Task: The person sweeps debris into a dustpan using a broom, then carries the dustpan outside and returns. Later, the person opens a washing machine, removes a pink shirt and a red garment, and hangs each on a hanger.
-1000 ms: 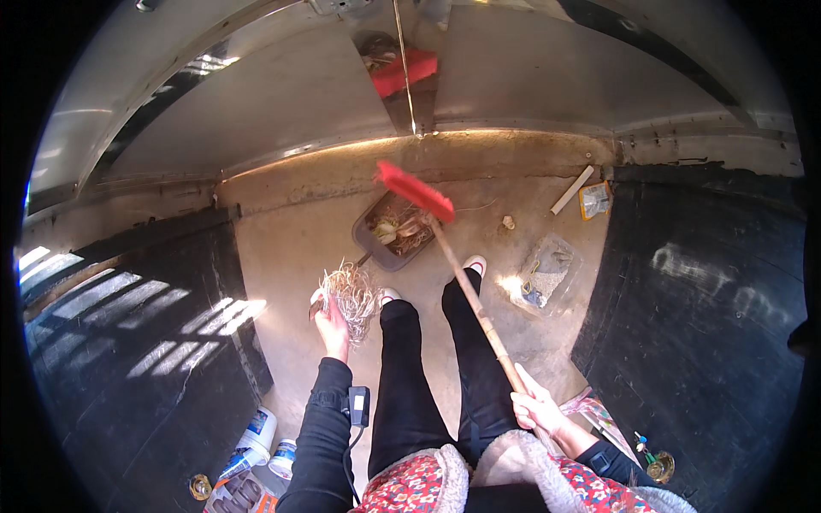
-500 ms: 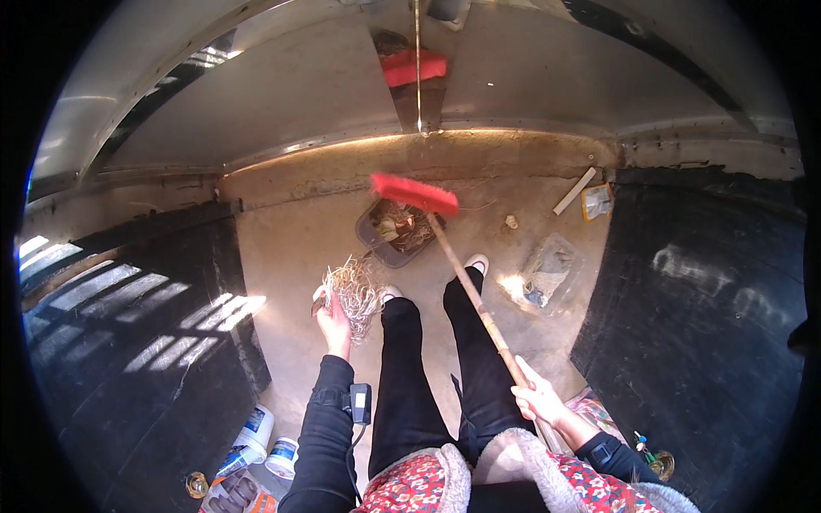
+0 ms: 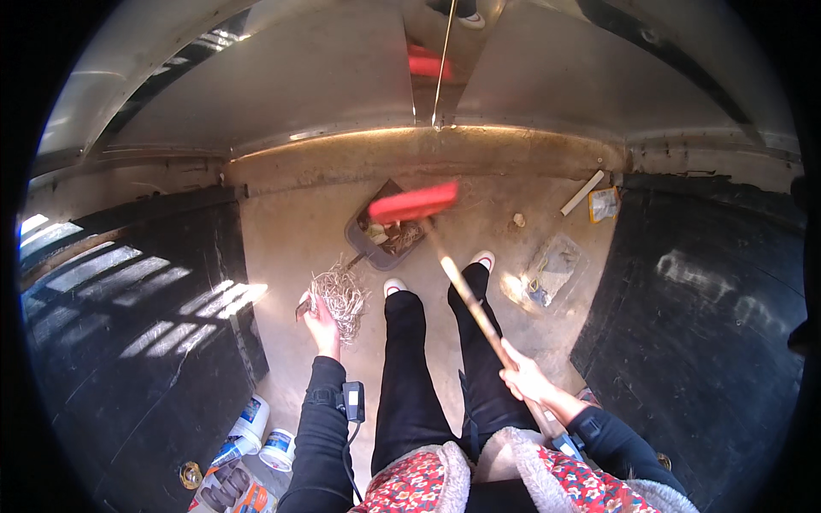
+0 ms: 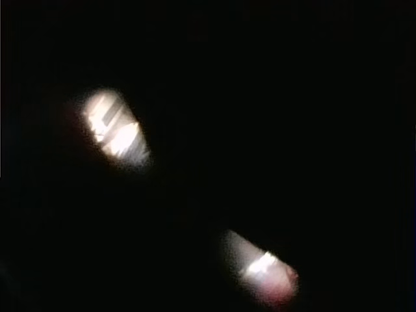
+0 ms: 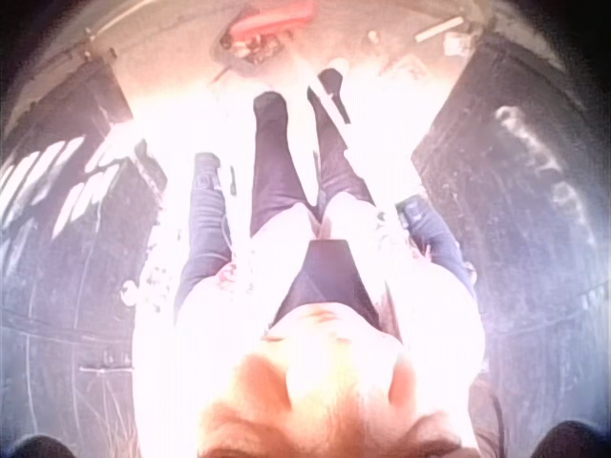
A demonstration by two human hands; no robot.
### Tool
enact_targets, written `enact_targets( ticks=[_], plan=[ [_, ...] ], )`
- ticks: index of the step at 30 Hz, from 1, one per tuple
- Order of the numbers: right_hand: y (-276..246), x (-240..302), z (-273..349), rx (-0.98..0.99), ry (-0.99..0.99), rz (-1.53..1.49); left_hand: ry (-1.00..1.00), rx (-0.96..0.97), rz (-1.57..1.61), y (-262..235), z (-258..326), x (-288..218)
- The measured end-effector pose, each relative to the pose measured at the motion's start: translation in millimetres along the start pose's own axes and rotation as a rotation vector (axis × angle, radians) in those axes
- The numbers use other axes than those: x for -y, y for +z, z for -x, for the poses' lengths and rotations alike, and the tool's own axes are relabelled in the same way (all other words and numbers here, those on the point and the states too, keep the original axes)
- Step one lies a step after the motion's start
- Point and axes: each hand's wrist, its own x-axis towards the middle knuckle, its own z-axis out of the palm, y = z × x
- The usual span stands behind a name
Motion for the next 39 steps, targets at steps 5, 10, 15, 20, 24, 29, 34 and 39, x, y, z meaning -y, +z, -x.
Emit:
enact_targets(
  ticks=[5,10,15,20,24,29,34,39],
  plan=[
    [-4,-21,61,-0.056,0.021,-0.055,0.019,-0.001,-0.058,-2,1,-9],
    [-7,1,32,-0.332,-0.085,-0.112,0.092,-0.003,-0.039,2,10,-14],
    [27,3,10,-0.102,0.009,-0.352,0.063,-0.037,0.035,7,9,-12],
    [33,-15,55,0.135,0.079,-0.578,0.022,-0.007,0.077,0,7,-7],
    [15,-16,70,0.114,0.027,-0.589,0.097,0.025,-0.083,-4,0,-3],
    [-36,1,70,-0.192,-0.072,-0.44,0.058,-0.01,0.001,-3,-1,-5],
    [-52,-2,66,-0.27,-0.199,-0.316,0.089,0.021,0.007,-5,-3,-4],
    [-47,-18,67,-0.458,-0.217,-0.365,0.086,0.051,-0.032,-10,-7,4]
  ],
)
